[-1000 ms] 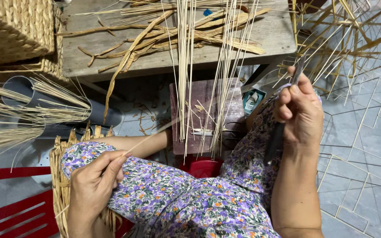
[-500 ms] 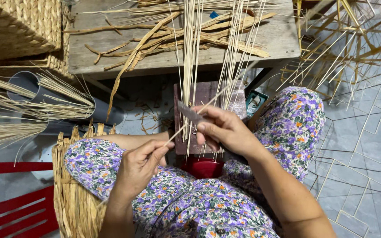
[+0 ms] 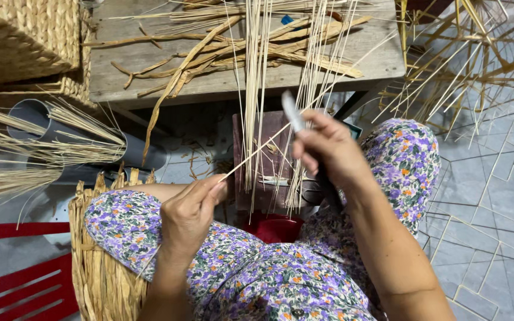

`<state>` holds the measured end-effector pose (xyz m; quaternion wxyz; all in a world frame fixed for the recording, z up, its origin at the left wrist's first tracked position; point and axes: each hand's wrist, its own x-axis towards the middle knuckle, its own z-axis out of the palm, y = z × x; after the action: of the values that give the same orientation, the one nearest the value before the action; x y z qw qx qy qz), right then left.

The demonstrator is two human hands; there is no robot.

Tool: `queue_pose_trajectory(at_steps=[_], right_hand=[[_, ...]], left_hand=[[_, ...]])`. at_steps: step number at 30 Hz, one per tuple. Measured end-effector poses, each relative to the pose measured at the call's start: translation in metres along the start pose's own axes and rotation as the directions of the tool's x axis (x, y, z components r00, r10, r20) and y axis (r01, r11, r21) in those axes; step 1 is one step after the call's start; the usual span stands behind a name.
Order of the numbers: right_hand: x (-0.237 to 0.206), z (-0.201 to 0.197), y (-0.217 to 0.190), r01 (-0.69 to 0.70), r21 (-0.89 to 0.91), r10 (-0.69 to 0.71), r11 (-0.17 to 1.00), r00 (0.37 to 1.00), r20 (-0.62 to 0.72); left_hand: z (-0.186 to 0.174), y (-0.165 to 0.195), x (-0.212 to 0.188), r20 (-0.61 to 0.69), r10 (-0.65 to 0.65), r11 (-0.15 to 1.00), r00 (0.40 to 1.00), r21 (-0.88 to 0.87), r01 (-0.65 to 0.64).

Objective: The person sits on a low stool and shaves thin bamboo strips with a small knife, drawing each strip across the blade to smooth and thin it, then sets the finished strip aside and takes the next one from the bundle.

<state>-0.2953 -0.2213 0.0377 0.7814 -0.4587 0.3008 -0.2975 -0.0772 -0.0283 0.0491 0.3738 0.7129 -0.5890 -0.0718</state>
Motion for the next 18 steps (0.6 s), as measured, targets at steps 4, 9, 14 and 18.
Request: queue_pose_trajectory(at_steps=[4,9,14,18], right_hand=[[-0.005,-0.037,-0.022,0.251,0.118,-0.235,0.961,0.963,-0.132],[-0.016,-0.058,-0.035,0.414,0.131,-0.35,0.901,0.871,-0.345],[-0.023,-0.029,-0.018,0.245,-0.086,-0.249,0.966,0.968,-0.028],[-0.016,0.008,0.009,0.023,-0.312,0.082,0.95,0.945,0.318]], left_hand=[[-0.017,-0.016,-0.007,0.0,-0.073,0.992,0.997,-0.1,0.072],[-0.035,-0.025,-0.012,0.19,-0.374,0.898,0.908,-0.17,0.406],[-0.015,-0.025,-0.007,0.367,-0.408,0.766,0.836,-0.361,0.532],[0.01,-0.015,-0.007,0.466,-0.365,0.707,0.806,-0.424,0.566]])
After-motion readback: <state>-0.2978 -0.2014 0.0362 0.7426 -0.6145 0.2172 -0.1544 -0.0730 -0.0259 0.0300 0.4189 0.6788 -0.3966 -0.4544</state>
